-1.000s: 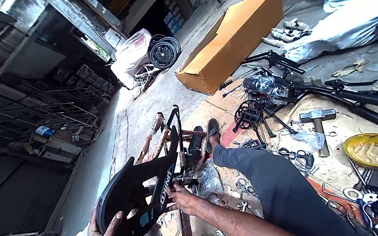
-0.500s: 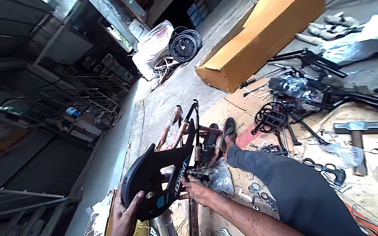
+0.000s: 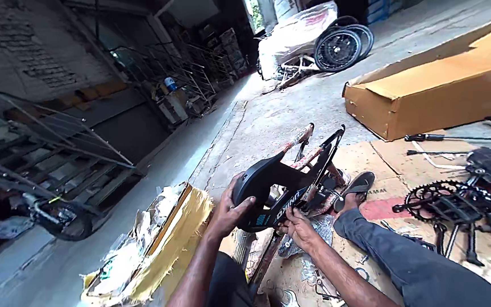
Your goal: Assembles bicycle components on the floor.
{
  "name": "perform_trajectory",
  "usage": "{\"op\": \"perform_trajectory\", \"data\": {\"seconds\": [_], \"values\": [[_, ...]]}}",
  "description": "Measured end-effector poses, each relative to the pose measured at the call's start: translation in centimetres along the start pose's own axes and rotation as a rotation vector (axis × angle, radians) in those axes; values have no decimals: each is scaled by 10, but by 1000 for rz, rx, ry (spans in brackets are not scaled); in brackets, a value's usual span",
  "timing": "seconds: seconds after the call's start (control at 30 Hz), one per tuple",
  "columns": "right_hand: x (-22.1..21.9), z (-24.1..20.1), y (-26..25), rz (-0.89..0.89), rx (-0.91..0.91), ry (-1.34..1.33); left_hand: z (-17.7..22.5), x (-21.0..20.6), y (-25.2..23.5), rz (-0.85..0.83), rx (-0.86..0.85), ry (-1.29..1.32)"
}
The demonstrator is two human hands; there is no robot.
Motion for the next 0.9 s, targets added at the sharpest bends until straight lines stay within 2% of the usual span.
{"op": "perform_trajectory", "data": {"seconds": [0.17,0.47,0.9], "values": [[2,-2,1,39,16,3,11,-5,-5,-10,-55,63],[-2,0,0,42,21,24,3,-1,-7,-33,-108,60],[-11,9,8,20,-7,-48,8,5,-5,-60,-21,34]]}}
Point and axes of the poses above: each hand's wrist, its own y-axis away from the middle knuckle, its own x-axis out of the back of the hand, z = x × y, the point moved 5 cm from there along -y, towards the middle knuckle, and after that the axes turned 10 degrees about -z, right-handed, at the moved point
